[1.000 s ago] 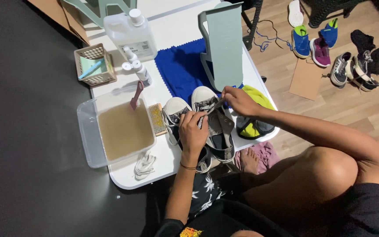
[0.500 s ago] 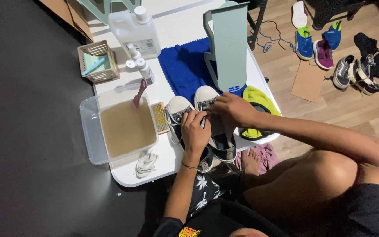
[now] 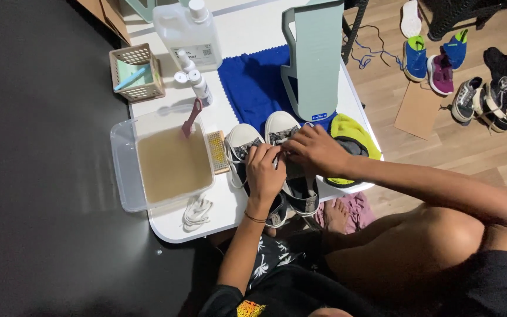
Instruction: The person removes the old shoelaces from a pair of black canvas sneakers and replaces them with new white shoelaces. They thread the new laces through the eyelets and tie them into a knot.
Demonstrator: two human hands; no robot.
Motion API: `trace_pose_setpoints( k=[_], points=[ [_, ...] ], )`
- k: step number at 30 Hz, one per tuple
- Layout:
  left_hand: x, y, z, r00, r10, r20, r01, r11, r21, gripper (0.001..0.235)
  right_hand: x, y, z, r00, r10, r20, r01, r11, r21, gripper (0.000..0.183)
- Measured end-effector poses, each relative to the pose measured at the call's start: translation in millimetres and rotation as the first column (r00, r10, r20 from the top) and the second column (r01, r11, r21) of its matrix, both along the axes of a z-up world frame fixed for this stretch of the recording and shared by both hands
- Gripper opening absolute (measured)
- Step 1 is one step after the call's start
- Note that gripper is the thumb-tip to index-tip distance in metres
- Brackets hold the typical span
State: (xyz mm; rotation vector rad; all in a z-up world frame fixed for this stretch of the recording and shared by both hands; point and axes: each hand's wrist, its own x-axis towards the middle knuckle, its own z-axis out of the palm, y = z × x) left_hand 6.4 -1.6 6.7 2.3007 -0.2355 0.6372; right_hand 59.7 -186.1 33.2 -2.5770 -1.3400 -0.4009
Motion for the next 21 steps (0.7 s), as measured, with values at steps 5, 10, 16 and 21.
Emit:
trace_pose_setpoints(
  k=[5,10,16,21],
  points=[
    [1,-2,-4,1.000,0.001,-0.004,-0.001,1.000,0.008,0.011,10,-4,-13,0.995,-0.080,-0.062,0.083,0.995,0.047,0.015],
    [-4,0,6,0.999,-0.008,-0.052,0.006,1.000,-0.030,0.010,20,-22,4,0.946,-0.269,-0.182,0.307,0.925,0.223,0.009],
    [-2,0,1,0.998,-0.003,-0.055,0.002,1.000,-0.021,0.011,14,-30,30,0.889,-0.349,-0.298,0.459,0.687,0.563,0.009],
    [1,0,3,0.999,-0.025,-0.046,0.024,0.999,-0.040,0.008,5,-20,4,0.973,-0.231,-0.027,0.233,0.960,0.153,0.059]
  ],
)
